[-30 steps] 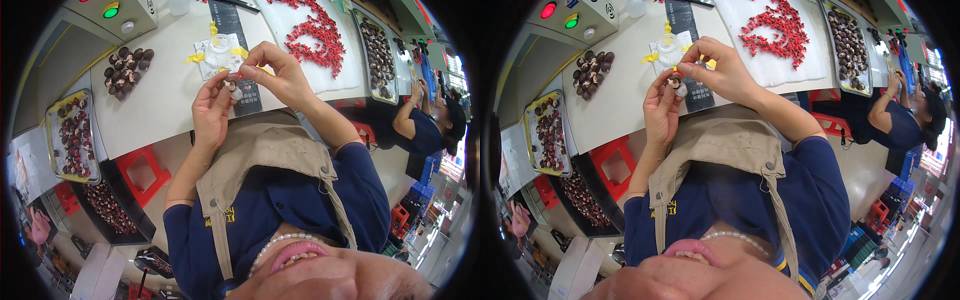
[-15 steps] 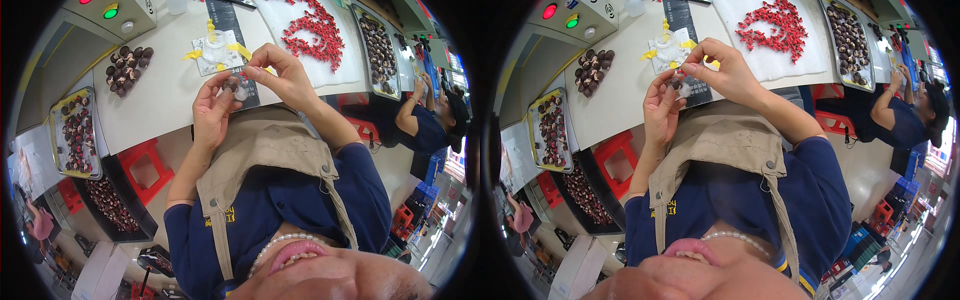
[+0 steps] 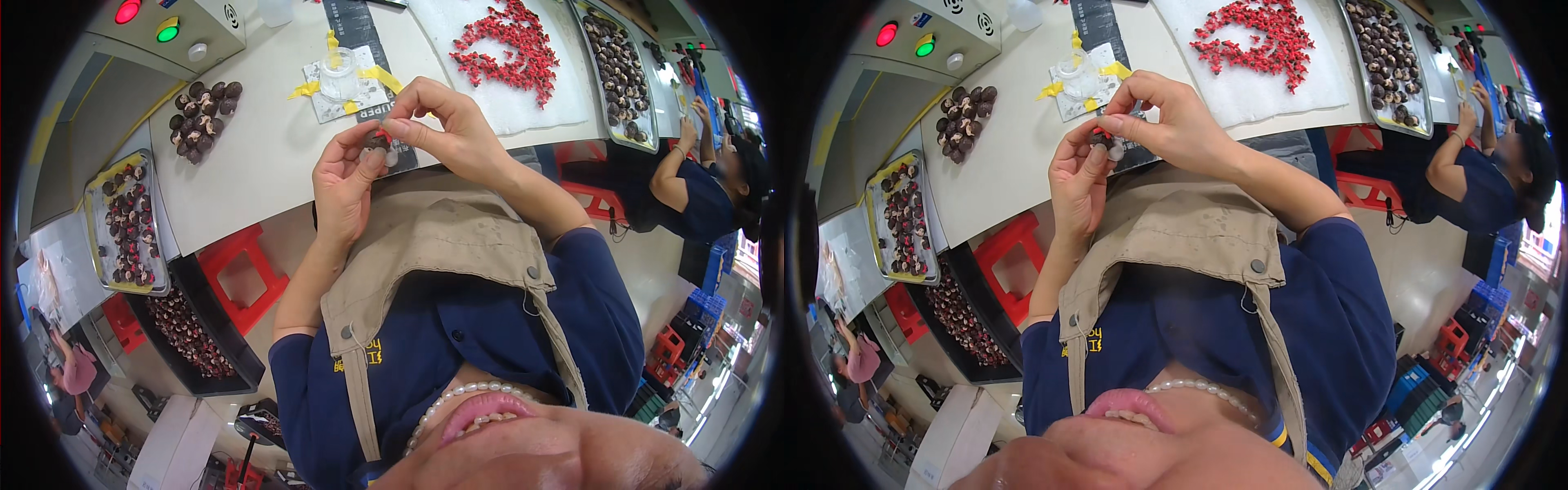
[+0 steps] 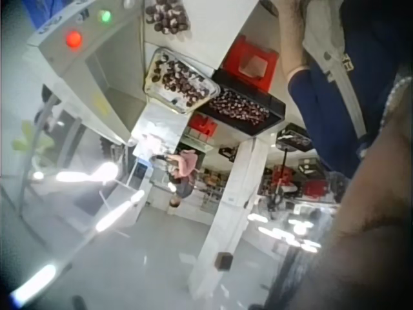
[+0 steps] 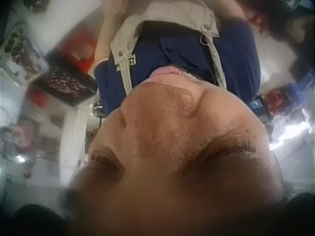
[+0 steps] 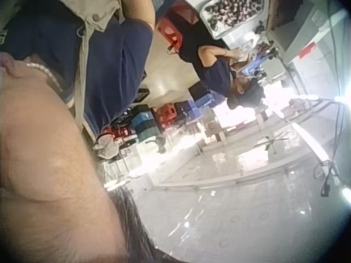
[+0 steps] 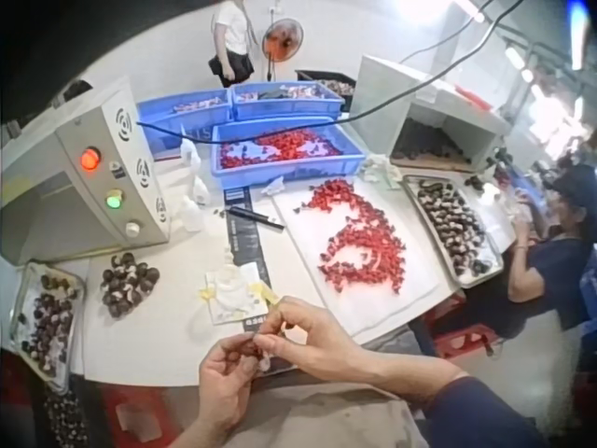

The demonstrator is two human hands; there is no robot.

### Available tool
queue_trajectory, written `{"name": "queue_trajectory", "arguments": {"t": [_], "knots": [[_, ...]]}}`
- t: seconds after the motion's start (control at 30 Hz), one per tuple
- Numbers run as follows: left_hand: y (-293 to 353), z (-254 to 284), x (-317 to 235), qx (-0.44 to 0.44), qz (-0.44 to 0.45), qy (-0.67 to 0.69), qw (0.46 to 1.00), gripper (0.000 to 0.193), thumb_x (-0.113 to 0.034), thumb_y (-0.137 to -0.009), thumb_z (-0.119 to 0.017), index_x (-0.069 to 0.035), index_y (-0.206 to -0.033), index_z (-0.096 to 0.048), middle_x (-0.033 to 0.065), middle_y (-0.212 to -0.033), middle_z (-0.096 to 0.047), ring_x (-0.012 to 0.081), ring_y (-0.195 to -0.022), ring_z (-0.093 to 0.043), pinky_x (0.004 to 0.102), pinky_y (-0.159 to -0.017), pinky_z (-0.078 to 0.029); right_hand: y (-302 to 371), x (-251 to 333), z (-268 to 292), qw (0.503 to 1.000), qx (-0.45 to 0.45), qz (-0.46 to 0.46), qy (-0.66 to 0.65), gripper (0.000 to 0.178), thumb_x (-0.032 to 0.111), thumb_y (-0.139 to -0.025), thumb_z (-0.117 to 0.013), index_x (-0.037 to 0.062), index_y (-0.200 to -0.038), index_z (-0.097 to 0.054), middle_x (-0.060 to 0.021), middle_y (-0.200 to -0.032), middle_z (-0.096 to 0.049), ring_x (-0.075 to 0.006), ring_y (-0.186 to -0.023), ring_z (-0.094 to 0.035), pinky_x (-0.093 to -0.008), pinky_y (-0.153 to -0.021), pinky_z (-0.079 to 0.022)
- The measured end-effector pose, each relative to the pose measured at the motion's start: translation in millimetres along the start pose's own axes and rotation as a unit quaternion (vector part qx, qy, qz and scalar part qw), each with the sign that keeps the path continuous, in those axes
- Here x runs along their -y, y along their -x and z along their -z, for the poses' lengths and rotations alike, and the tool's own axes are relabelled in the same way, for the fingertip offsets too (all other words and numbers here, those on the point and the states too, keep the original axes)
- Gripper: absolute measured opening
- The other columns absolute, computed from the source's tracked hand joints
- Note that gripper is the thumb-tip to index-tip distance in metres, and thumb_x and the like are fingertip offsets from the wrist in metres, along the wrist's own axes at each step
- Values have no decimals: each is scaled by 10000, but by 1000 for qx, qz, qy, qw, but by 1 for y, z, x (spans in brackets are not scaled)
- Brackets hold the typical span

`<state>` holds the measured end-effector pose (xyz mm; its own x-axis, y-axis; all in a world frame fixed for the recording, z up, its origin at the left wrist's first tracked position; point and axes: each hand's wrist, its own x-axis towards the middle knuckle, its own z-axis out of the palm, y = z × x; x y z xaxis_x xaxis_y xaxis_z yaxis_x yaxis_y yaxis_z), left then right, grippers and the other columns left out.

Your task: The recorder is manually assembling small plastic components at a factory workbench, inserting red pieces into circular bases.

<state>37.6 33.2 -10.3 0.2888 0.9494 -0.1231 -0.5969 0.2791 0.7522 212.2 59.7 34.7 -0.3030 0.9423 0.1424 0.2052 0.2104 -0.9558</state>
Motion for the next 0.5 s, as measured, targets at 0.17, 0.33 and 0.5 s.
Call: {"name": "queue_trajectory", "arguments": {"t": [0.17, 0.33, 0.5], "knots": [[0, -2, 0, -11, 3, -6, 1000, 342, -61, -835, -654, -13, -1156, -547, 63, -1081, -599, 75, -868, -560, 208, -690, -472, 1, 1, 1, 1000, -2, 7, 8, 131, 158, -848, -643, 32, -857, -607, -16, -844, -571, -95, -808, -487, -249, -749, -382], [-2, -5, 0, -23, -15, -32, 999, 360, -63, -835, -654, -5, -1173, -543, 71, -1068, -603, 84, -852, -574, 209, -682, -486, 1, -2, -2, 999, -17, 29, 29, 133, 171, -838, -652, 44, -855, -618, -13, -834, -583, -97, -784, -491, -249, -725, -373], [1, -8, -1, -42, -38, -49, 997, 367, -60, -839, -650, 12, -1180, -536, 86, -1077, -602, 96, -855, -588, 214, -700, -498, 1, 8, 4, 999, 2, -20, 49, 139, 187, -833, -658, 55, -857, -622, 4, -801, -605, -87, -727, -504, -234, -674, -355]]}}
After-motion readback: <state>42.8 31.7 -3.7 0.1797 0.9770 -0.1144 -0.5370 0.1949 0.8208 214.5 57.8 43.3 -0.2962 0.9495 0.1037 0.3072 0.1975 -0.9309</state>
